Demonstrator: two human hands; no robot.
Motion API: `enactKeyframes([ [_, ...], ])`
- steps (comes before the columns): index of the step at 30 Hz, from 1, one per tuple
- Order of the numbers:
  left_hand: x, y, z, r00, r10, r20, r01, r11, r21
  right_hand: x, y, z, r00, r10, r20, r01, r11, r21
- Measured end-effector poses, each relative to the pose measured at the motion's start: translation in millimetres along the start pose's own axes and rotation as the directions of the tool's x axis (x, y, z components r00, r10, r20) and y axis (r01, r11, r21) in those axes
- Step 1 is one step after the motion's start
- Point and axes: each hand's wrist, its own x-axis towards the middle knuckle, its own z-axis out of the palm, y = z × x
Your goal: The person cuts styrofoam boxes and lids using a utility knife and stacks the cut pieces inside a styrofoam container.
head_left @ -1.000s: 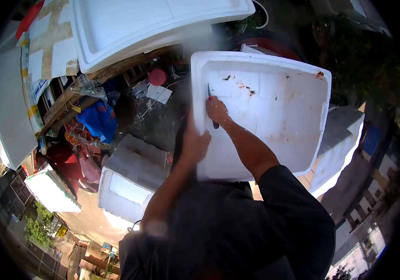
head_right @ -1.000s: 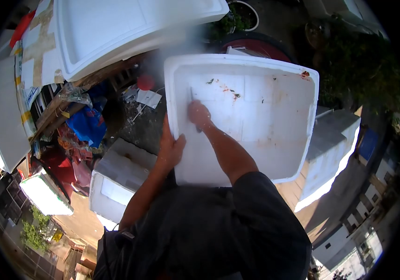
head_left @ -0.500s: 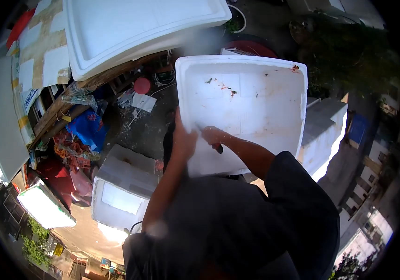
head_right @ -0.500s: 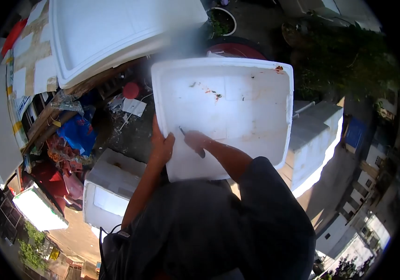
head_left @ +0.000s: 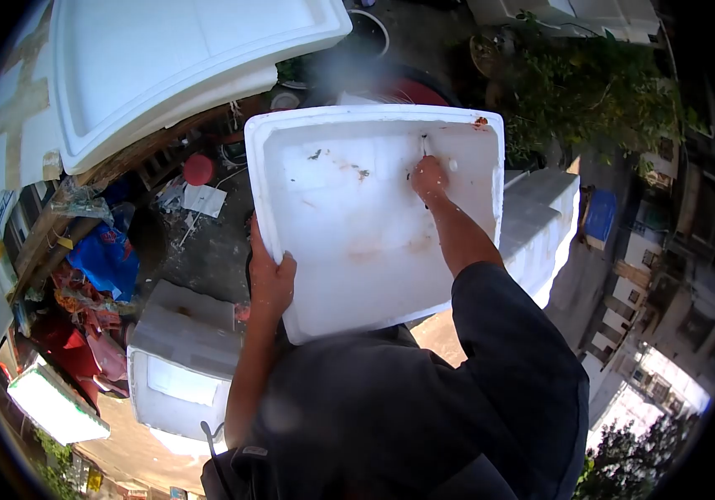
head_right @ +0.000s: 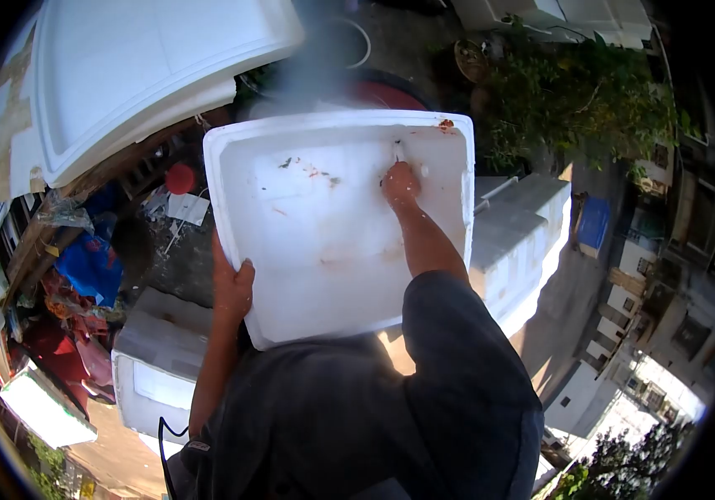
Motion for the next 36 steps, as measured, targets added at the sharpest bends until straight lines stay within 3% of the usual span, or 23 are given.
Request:
enactKeyframes([
  [2,-2,2,1,1.000,-0.031,-0.002,0.031,0.999,-0.034,6,1,10,0.998,0.057,-0.024,-0.056,0.996,0.066],
  [4,-3,9,1,1.000,-0.009,-0.004,0.009,1.000,-0.016,40,28,64,0.990,-0.139,0.028,0.142,0.955,-0.262],
  [6,-4,10,2,1.000,0.010,-0.016,-0.010,1.000,0.003,40,39,76,0.970,-0.197,0.146,0.237,0.904,-0.356],
  [9,-7,10,4,0.999,0.043,-0.031,-0.042,0.998,0.049,-20,48,67,0.940,-0.095,0.327,0.187,0.947,-0.261],
  [11,-5,7,5,0.995,0.091,-0.044,-0.086,0.991,0.105,-66,71,103,0.949,-0.015,0.314,0.115,0.945,-0.305],
  [12,-10,8,5,0.998,0.062,-0.023,-0.060,0.994,0.091,-104,65,81,0.882,-0.187,0.432,0.386,0.813,-0.436],
  [15,-7,12,8,0.999,0.037,0.000,-0.037,0.997,0.064,-108,69,85,0.742,-0.209,0.636,0.513,0.788,-0.340],
  [16,-12,15,5,1.000,0.029,0.006,-0.029,0.997,0.076,-119,69,85,0.704,-0.162,0.691,0.485,0.820,-0.303],
  [19,-1,15,9,0.999,0.050,-0.018,-0.049,0.997,0.060,-96,59,49,0.638,-0.135,0.758,0.478,0.841,-0.253],
  [21,-1,15,10,0.999,0.047,-0.010,-0.047,0.998,0.050,-99,56,26,0.602,-0.228,0.765,0.583,0.781,-0.226],
  [22,0,18,10,0.999,0.044,-0.005,-0.044,0.998,0.049,-97,51,17,0.738,-0.236,0.632,0.314,0.949,-0.012],
  [23,-1,20,9,0.999,0.042,0.000,-0.042,0.998,0.050,-93,43,11,0.851,-0.169,0.497,0.041,0.965,0.258],
  [24,-1,21,8,0.999,0.036,0.008,-0.036,0.998,0.058,-78,32,10,0.875,-0.021,0.484,-0.291,0.777,0.558],
  [25,0,21,8,0.999,0.029,0.015,-0.030,0.997,0.066,-64,20,9,0.878,0.128,0.461,-0.472,0.391,0.790],
  [26,0,21,8,0.999,0.020,0.025,-0.022,0.997,0.075,-45,13,12,0.892,0.120,0.435,-0.451,0.219,0.865],
  [30,0,13,11,0.999,0.046,0.014,-0.047,0.995,0.085,12,-12,28,0.880,0.207,0.427,-0.428,-0.041,0.903],
  [36,0,15,7,0.998,0.049,0.032,-0.051,0.996,0.071,36,-40,29,0.861,0.236,0.450,-0.391,-0.259,0.883],
])
